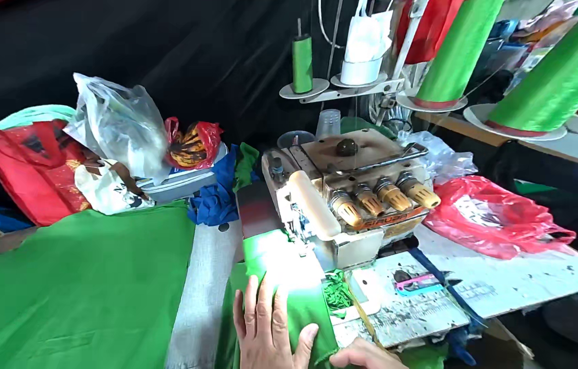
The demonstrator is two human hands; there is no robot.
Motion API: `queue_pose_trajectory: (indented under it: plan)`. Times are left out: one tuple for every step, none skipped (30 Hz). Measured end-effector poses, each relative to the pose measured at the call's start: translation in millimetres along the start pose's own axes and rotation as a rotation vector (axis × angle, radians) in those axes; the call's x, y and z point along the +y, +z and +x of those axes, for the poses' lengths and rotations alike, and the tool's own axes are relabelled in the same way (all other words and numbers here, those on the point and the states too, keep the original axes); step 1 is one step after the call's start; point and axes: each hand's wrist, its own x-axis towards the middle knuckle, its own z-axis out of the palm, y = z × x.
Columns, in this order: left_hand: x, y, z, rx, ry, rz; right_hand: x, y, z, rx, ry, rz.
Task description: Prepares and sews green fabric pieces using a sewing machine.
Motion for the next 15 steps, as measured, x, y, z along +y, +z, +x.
queue_pose_trajectory:
  plan:
    - [-2.6, -0.9, 3.9, -0.010, -0.003, -0.001, 1.2, 0.3, 3.1, 0.005, -0.018, 0.009]
    - [-3.9, -3.6, 9.4, -0.032, -0.007, -0.005, 0.7, 0.1, 6.5, 0.007, -0.029, 0.014]
    - [-4.4, -6.8, 15.5, -0.052, -0.015, -0.017, -1.0, -0.4, 9.8, 0.007, -0.035, 0.017]
    - [-5.1, -9.7, 22.0, -0.066, -0.025, -0.028, -3.4, -0.7, 13.4, 0.010, -0.040, 0.015]
    - [-6.1, -12.2, 28.9, -0.079, -0.033, -0.037, -5.3, -0.8, 17.4, 0.013, -0.050, 0.013]
    - [-7.4, -14.7, 35.6, -0.099, -0.041, -0.055, -6.2, -1.1, 21.6, 0.020, -0.065, 0.005]
    - [-8.8, -16.8, 41.2, -0.124, -0.047, -0.069, -7.1, -1.6, 25.4, 0.028, -0.073, -0.003]
    - [-10.5, -17.9, 46.2, -0.141, -0.048, -0.071, -8.2, -2.6, 29.1, 0.035, -0.077, -0.006]
    - [-12.4, -19.3, 51.1, -0.164, -0.047, -0.076, -9.2, -3.2, 33.0, 0.045, -0.077, 0.001]
    - [-15.0, -19.9, 55.9, -0.190, -0.046, -0.084, -10.3, -4.1, 37.1, 0.050, -0.078, 0.011]
    - [-18.2, -19.8, 60.3, -0.216, -0.047, -0.095, -11.8, -4.9, 41.0, 0.053, -0.076, 0.022]
    - [-22.3, -19.0, 64.4, -0.239, -0.047, -0.111, -13.7, -5.6, 44.5, 0.055, -0.070, 0.032]
    - [-27.2, -17.1, 68.3, -0.250, -0.045, -0.127, -15.2, -5.8, 47.7, 0.060, -0.064, 0.038]
    - [-32.3, -15.1, 71.9, -0.263, -0.041, -0.136, -16.3, -6.0, 50.6, 0.062, -0.061, 0.051]
    - [-36.3, -13.9, 75.9, -0.279, -0.036, -0.139, -17.8, -6.2, 53.2, 0.067, -0.054, 0.057]
